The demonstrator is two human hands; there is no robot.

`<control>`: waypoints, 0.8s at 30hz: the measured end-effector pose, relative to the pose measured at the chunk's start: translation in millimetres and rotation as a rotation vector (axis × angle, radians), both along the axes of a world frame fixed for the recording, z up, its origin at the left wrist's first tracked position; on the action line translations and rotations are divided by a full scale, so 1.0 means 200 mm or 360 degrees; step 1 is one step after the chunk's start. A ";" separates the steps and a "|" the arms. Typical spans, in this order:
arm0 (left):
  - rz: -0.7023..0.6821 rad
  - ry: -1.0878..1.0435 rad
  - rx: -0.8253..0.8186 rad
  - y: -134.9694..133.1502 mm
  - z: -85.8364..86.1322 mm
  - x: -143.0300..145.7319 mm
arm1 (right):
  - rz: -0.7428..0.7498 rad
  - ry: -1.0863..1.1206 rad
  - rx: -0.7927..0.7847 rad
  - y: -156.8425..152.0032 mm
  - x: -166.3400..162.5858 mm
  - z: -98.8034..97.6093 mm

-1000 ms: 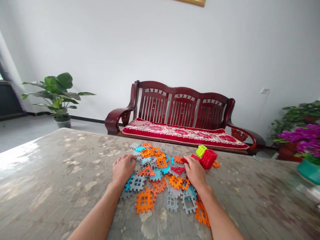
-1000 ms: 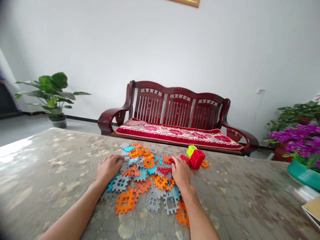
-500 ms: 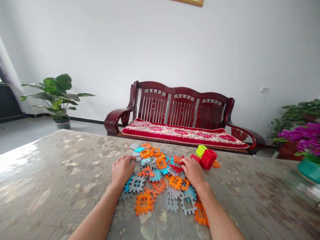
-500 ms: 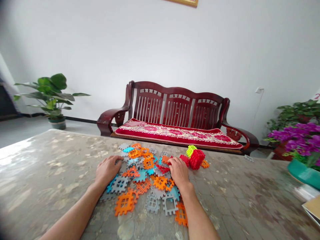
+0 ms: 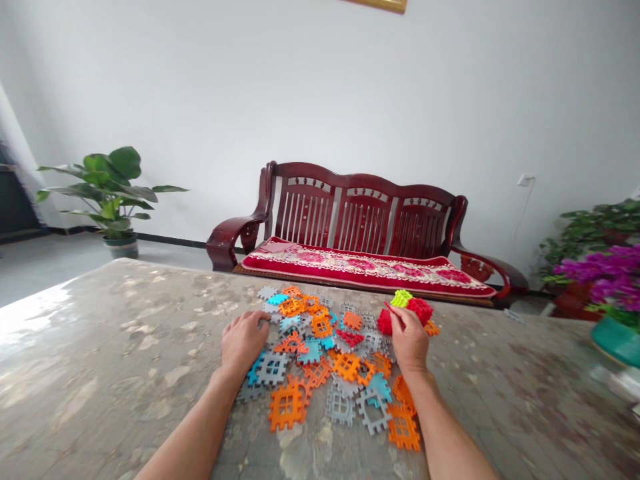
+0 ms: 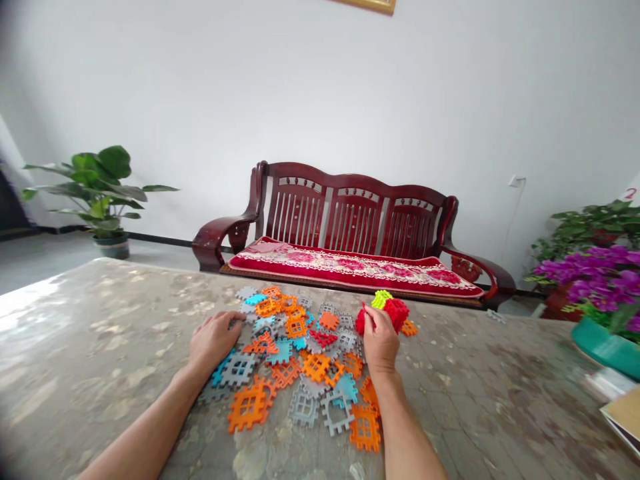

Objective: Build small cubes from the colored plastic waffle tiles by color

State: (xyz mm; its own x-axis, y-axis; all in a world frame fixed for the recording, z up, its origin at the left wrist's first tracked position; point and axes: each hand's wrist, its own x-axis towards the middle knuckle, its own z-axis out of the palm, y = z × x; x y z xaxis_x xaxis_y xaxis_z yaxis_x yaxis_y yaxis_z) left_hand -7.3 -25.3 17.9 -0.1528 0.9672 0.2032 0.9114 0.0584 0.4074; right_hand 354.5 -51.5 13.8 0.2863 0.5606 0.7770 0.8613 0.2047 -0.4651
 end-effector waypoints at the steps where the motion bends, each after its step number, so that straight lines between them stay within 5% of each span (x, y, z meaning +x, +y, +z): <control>1: 0.0002 0.0001 0.0004 0.00 0.00 0.00 | -0.0009 0.0018 -0.0017 0.00 0.02 -0.01; 15: -0.0004 0.0013 0.0001 0.00 0.00 0.00 | -0.0222 -0.0210 -0.0415 -0.02 0.07 -0.08; 24: -0.0001 0.0025 0.0005 0.01 -0.01 -0.01 | -0.0350 -0.0271 -0.0331 -0.06 0.05 -0.02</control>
State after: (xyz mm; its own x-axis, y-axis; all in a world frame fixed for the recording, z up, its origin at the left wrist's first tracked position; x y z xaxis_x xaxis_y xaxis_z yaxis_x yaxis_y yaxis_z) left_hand -8.5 -24.0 16.4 -0.1491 0.9666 0.2086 0.9177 0.0566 0.3933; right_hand 363.8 -62.9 9.9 0.2939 0.6513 0.6996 0.9431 -0.0784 -0.3232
